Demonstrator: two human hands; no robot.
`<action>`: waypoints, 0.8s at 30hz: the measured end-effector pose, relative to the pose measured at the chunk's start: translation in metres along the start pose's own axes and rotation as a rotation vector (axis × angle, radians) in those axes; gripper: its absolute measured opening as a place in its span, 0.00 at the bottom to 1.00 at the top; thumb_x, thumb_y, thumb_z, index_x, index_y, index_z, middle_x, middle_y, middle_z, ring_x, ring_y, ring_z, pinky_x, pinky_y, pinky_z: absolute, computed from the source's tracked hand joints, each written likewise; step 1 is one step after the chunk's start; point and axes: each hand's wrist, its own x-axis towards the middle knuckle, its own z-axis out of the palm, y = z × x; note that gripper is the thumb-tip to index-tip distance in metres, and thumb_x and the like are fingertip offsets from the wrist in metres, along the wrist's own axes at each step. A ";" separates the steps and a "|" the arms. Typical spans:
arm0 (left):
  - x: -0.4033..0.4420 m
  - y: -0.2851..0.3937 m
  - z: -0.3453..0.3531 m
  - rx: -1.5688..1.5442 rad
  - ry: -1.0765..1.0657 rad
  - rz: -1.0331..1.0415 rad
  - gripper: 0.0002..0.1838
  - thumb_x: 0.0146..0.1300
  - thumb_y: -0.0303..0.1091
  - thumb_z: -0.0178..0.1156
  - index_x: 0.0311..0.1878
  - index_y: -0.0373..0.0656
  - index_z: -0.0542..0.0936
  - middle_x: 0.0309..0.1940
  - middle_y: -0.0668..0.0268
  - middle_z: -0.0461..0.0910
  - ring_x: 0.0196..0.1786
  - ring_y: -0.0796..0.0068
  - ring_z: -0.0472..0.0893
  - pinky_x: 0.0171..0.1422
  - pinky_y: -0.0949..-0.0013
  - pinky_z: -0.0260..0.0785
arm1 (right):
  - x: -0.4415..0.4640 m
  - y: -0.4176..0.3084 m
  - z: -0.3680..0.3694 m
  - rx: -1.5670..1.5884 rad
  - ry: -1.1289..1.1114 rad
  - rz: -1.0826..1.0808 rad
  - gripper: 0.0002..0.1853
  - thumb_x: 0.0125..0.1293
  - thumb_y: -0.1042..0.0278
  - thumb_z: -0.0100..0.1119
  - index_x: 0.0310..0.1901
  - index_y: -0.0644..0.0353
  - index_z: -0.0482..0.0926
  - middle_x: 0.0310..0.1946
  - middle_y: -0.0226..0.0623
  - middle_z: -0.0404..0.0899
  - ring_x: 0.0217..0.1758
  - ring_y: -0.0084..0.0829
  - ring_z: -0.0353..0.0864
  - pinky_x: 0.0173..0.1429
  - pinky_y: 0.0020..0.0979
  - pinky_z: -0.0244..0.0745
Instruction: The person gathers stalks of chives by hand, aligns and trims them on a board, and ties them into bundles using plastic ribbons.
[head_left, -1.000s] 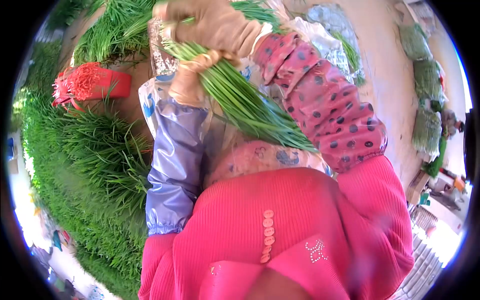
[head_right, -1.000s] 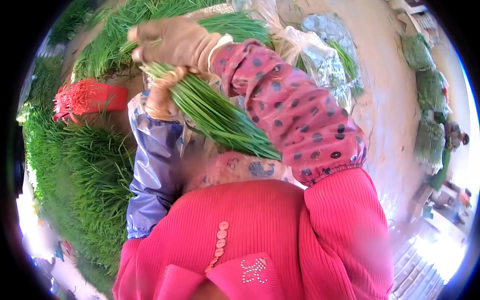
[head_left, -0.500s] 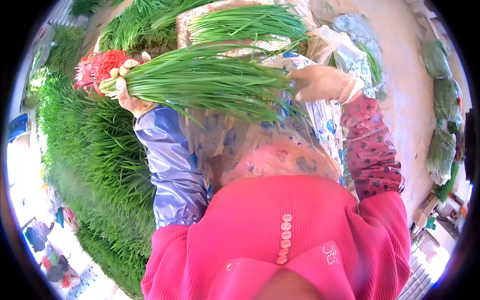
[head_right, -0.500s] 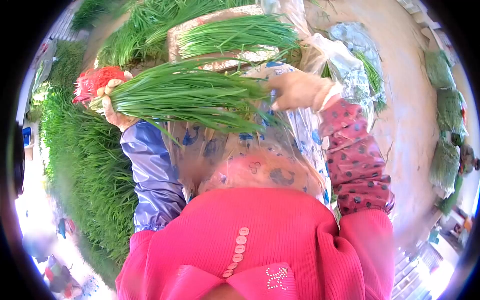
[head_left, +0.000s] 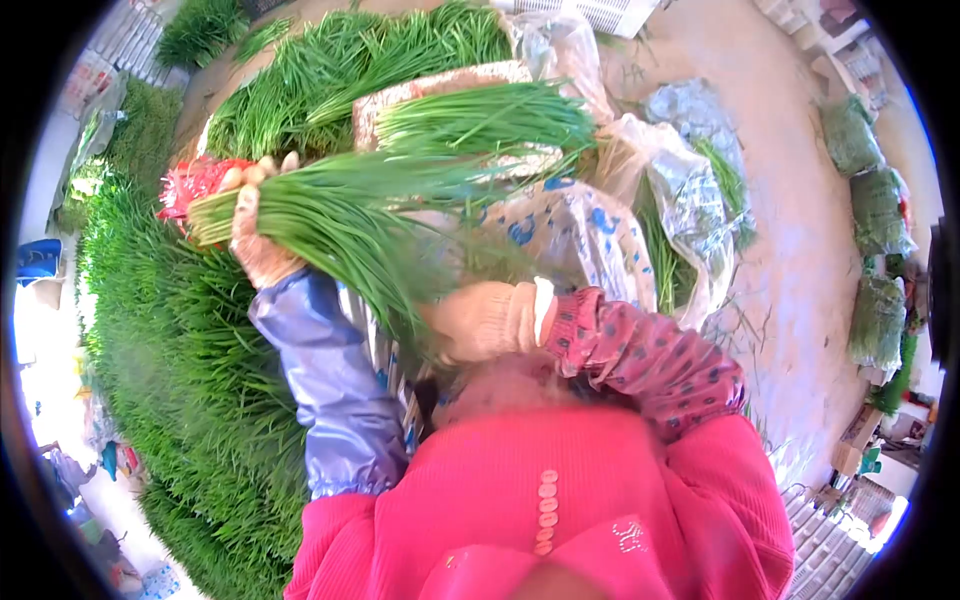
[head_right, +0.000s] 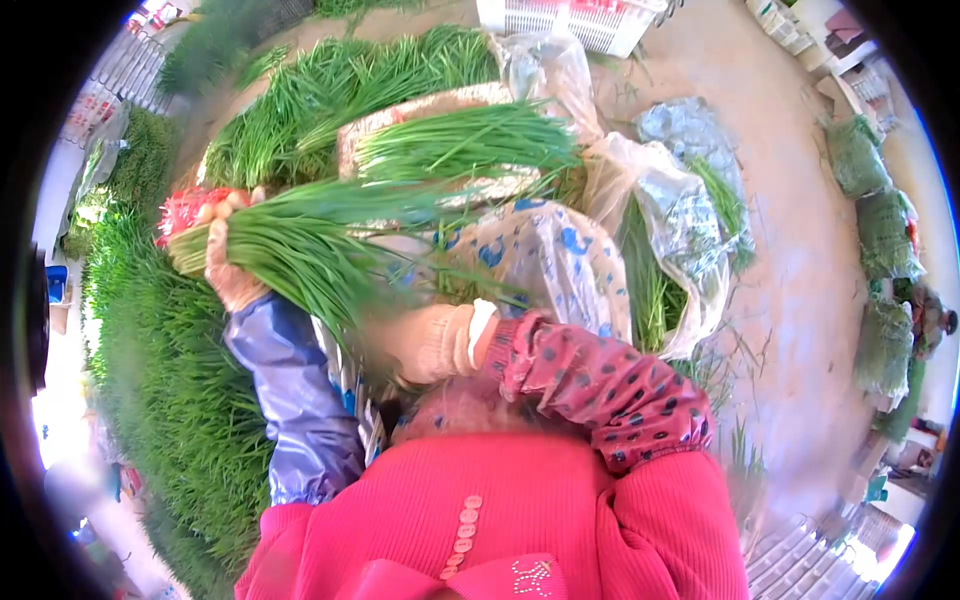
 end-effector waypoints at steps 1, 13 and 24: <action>0.001 0.009 0.003 -0.063 0.037 -0.037 0.15 0.61 0.24 0.59 0.50 0.48 0.73 0.40 0.62 0.78 0.53 0.63 0.75 0.72 0.45 0.62 | -0.008 0.005 -0.010 -0.024 -0.161 0.050 0.23 0.59 0.56 0.59 0.49 0.66 0.76 0.35 0.56 0.80 0.40 0.49 0.82 0.42 0.41 0.77; 0.004 -0.044 0.152 0.137 -0.228 0.156 0.20 0.58 0.23 0.64 0.54 0.38 0.74 0.41 0.59 0.83 0.45 0.69 0.83 0.51 0.67 0.78 | 0.015 -0.016 -0.116 0.000 0.885 -0.146 0.48 0.43 0.66 0.76 0.66 0.57 0.59 0.57 0.53 0.73 0.63 0.45 0.73 0.63 0.39 0.72; 0.008 -0.149 0.004 0.762 0.147 -0.575 0.20 0.63 0.26 0.62 0.59 0.43 0.74 0.38 0.59 0.83 0.36 0.75 0.82 0.37 0.75 0.75 | 0.009 0.146 -0.147 -0.322 0.603 0.560 0.27 0.55 0.72 0.59 0.59 0.48 0.69 0.40 0.48 0.82 0.48 0.50 0.80 0.50 0.45 0.74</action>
